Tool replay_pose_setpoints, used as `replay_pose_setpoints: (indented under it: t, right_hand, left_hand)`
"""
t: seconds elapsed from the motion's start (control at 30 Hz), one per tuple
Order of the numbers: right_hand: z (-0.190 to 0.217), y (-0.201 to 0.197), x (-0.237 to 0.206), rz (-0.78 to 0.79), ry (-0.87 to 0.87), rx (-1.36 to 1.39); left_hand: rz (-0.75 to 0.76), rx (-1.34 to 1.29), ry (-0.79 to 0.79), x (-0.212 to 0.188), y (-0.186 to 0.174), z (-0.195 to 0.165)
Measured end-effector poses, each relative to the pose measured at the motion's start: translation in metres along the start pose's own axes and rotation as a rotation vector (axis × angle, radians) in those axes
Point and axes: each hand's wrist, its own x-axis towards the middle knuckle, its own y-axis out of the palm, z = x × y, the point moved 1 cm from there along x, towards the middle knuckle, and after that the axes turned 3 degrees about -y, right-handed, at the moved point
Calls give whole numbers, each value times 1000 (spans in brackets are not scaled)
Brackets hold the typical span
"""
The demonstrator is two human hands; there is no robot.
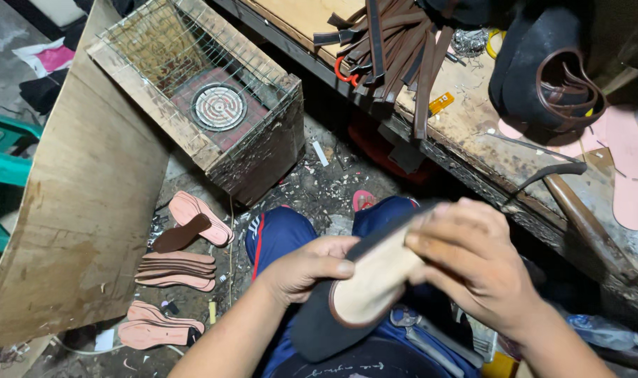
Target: The person sits on the floor of a shoe workshop and works on a black shoe upper over a wooden block on their lap. They use pliers to grip and pull the upper material, press and fit the insole and sole onto the shoe, and use shears to trim excess material from the edge.
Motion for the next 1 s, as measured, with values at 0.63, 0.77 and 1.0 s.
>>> replay_pose_setpoints:
  t: [0.63,0.77,1.0]
  right_hand:
    - [-12,47,-116,796,666,358]
    - [-14,58,-72,237,526,412]
    - [-29,80,-23,-33,445,858]
  left_hand:
    - [-451,-81,416,1,-28,-4]
    - [-395,-1,350,-4,-17,12]
    - [-363,51,225,-12,-3,39]
